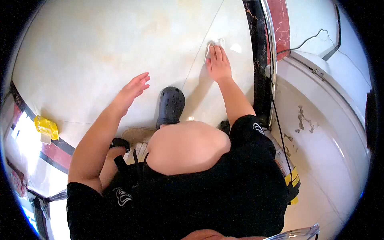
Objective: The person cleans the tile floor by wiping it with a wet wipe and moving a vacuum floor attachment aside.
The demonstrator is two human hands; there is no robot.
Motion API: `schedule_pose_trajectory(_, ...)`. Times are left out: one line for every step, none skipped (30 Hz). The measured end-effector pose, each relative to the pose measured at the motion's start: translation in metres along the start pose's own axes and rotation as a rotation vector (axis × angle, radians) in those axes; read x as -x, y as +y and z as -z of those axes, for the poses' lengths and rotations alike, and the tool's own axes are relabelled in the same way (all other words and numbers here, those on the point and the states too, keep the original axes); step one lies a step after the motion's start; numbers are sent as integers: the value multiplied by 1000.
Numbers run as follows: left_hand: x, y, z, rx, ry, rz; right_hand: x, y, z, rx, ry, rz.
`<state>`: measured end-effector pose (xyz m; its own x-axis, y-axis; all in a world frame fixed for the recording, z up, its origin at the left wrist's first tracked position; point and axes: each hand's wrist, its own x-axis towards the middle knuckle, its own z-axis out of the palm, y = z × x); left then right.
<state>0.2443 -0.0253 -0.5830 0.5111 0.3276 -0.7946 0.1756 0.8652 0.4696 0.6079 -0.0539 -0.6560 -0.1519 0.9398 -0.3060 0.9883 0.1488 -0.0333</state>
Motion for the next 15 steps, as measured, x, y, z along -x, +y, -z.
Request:
schedule_pose_trajectory(1, -2, -1, -2, -3, -1, -1, 0, 1, -6, 7, -21)
schedule_pose_trajectory(0, -2, -2, 21, 5, -1, 11, 1, -6, -13, -58, -38)
schedule_pose_trajectory(0, -2, -3, 44, 11, 2, 23, 1, -7, -8, -50, -34)
schedule_pose_trajectory(0, 0, -3, 44, 12, -6, 34, 0, -7, -12, -56, -30)
schedule_pose_trajectory(-1, 0, -3, 35, 10, 0, 37, 2, -10, -17, -62, -24)
schedule_pose_trajectory(-1, -1, -3, 26, 7, 15, 32, 2, -12, 40, -85, -47)
schedule_pose_trajectory(-1, -1, -2, 25, 5, 22, 20, 0, -4, 37, -91, -50)
schedule_pose_trajectory(-1, -1, 0, 24, 12, 13, 6, 0, 4, -4, -52, -47)
schedule_pose_trajectory(-2, -2, 2, 22, 20, 6, -2, -1, 8, -46, -12, -45)
schedule_pose_trajectory(-3, -4, 3, 32, 30, 12, -1, 0, 3, -4, -18, -65)
schedule_pose_trajectory(-2, -5, 2, 32, 27, 10, 8, -2, 1, -1, -18, -66)
schedule_pose_trajectory(-3, -5, 1, 40, 29, 11, 18, -2, -3, -13, -42, -69)
schedule_pose_trajectory(-2, -2, 0, 48, 30, 14, 26, -2, -6, -26, -68, -73)
schedule_pose_trajectory(-2, 0, 0, 46, 33, 7, 31, -1, -11, 0, -31, -50)
schedule_pose_trajectory(-2, 2, -2, 33, 24, 12, 22, 1, -9, -1, -26, -47)
